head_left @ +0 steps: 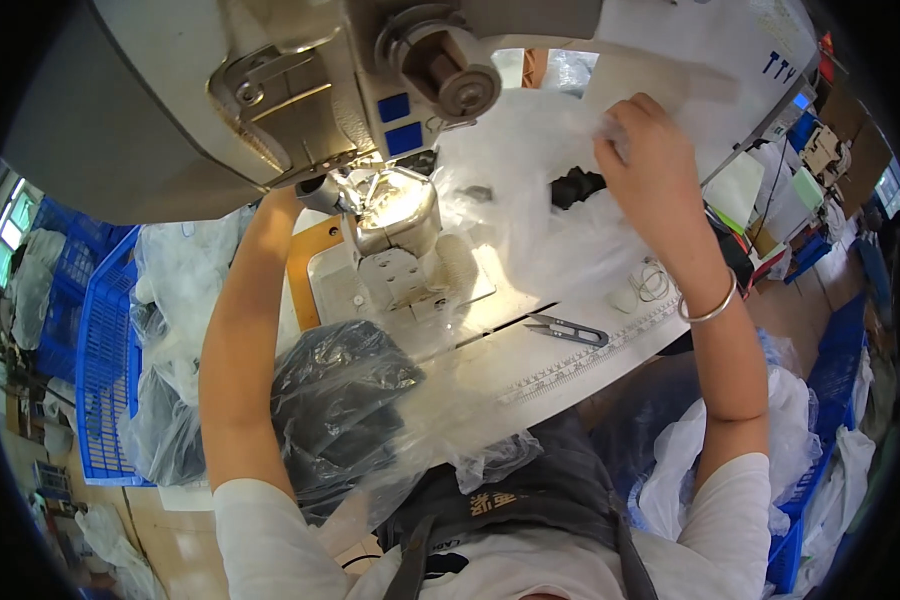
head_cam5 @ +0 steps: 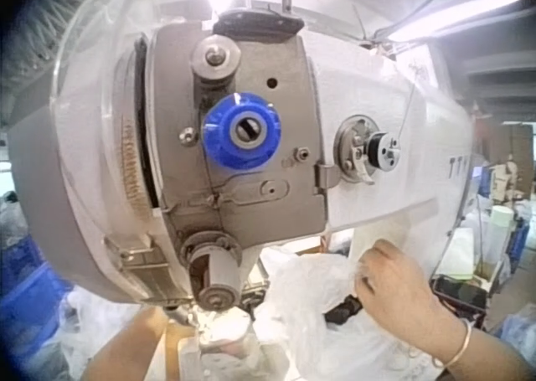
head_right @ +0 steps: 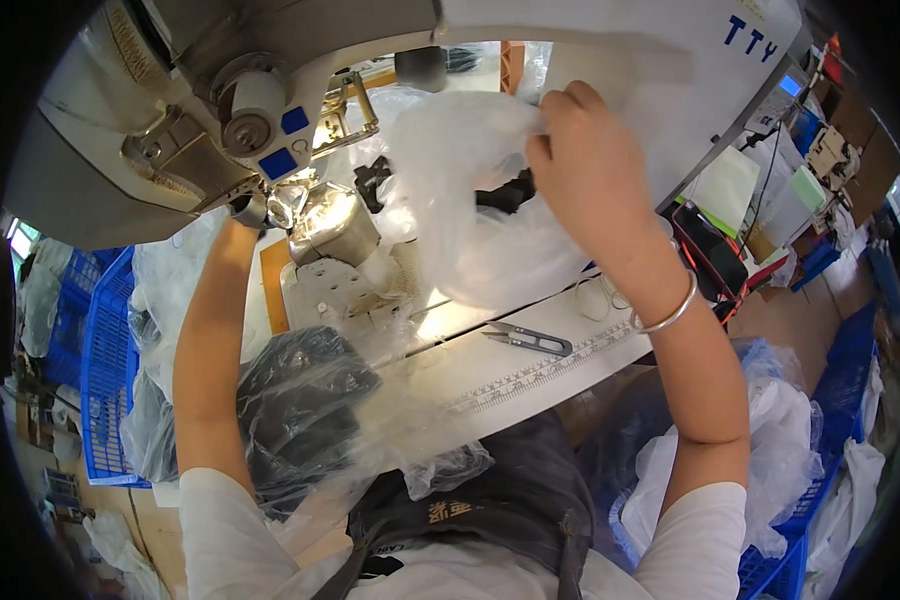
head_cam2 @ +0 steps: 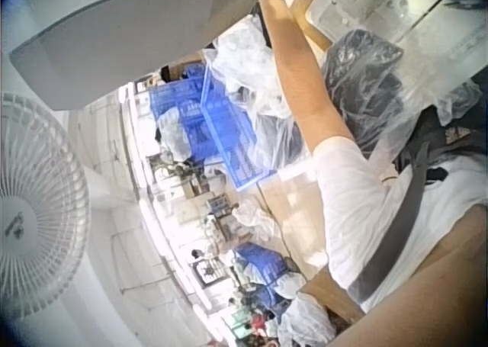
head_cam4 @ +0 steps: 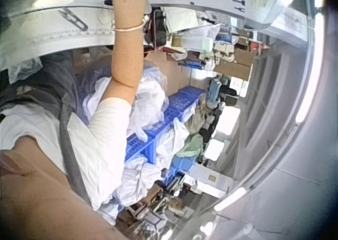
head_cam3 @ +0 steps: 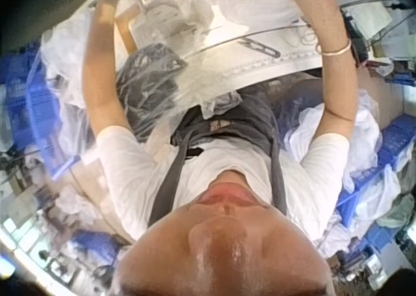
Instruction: Organizing and bagging shoe upper components in a factory setting.
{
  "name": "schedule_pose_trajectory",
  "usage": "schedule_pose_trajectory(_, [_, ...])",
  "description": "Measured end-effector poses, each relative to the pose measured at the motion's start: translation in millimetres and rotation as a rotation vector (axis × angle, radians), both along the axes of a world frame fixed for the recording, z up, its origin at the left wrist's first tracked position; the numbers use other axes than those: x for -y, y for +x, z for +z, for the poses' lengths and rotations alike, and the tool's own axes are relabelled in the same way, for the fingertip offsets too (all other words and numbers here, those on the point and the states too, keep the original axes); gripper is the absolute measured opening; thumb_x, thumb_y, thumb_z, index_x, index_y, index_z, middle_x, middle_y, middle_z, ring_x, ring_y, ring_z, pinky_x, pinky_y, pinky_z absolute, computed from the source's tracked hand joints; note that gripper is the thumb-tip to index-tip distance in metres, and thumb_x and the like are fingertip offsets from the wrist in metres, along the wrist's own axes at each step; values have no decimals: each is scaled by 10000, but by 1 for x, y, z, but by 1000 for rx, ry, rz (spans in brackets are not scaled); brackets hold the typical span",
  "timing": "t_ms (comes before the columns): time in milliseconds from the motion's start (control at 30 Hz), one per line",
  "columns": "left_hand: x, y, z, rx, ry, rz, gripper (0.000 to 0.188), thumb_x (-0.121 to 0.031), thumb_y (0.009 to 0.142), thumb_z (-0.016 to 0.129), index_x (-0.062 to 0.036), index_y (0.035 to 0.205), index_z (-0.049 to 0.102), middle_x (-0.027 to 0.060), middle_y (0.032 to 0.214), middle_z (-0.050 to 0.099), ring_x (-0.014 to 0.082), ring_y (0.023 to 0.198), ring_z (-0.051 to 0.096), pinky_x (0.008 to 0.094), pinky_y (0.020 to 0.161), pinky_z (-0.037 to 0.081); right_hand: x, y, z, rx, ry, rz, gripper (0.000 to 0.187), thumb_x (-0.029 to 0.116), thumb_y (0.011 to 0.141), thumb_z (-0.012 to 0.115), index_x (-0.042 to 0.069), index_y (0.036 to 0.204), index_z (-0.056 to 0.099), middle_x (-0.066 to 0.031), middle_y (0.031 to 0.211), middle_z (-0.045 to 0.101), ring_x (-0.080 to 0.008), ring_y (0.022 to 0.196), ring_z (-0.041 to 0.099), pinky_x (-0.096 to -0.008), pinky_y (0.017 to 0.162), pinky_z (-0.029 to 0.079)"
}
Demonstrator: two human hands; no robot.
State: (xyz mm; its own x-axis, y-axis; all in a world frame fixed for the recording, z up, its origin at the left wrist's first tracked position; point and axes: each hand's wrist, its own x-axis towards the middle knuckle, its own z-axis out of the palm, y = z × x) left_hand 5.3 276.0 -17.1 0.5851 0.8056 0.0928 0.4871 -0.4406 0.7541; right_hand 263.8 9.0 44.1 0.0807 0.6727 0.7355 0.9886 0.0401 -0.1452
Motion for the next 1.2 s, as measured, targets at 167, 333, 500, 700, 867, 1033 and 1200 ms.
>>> schedule_pose_trajectory(167, [9,-47,-25,-52,-136,196,458,-124,786,584,-82,1228,472,94,1191,520,198,1090,496,309,915,399,-20,18,-42,138,-157,-77,87,62,718,564,-17,755,553,-166,811,549,-317,735,580,-419,654,473])
schedule_pose_trajectory(333, [59,-35,-9,14,-102,219,391,-41,760,581,-50,1145,514,85,1100,550,187,1013,509,283,852,408,-30,26,-93,221,-401,-71,154,44,713,561,27,866,561,-126,818,567,-274,752,593,-380,656,475])
schedule_pose_trajectory(500, [65,-65,-20,-187,893,502,314,-17,760,577,12,1068,524,104,1014,572,228,921,528,339,845,395,0,-7,-65,404,-139,-133,236,103,713,610,24,926,546,-91,808,556,-269,822,553,-377,720,457])
schedule_pose_trajectory(700, [203,-36,20,131,1386,-518,264,-133,603,688,-26,780,524,98,888,544,240,743,538,332,612,405,7,9,-93,-8,-338,340,507,158,697,655,2,1136,457,-141,1023,546,-311,934,525,-398,822,416])
schedule_pose_trajectory(867, [235,72,-19,134,702,-159,621,-125,764,570,5,1295,275,182,993,543,345,865,556,387,819,447,6,-2,-86,53,-223,499,696,186,695,681,28,1279,338,-192,1209,480,-326,1006,525,-406,867,405])
schedule_pose_trajectory(1033, [189,112,-37,603,-298,-50,530,-112,797,491,-23,1275,280,159,971,537,303,837,571,396,784,472,27,2,-81,35,-449,328,892,233,637,738,94,1366,244,-165,1233,476,-289,1045,527,-449,899,388])
schedule_pose_trajectory(1200, [167,111,-60,737,-903,238,393,-312,860,361,-122,1201,397,113,888,541,215,676,530,309,552,436,27,16,-103,106,-546,288,966,217,607,759,110,1390,204,-163,1229,480,-329,1013,525,-417,895,401])
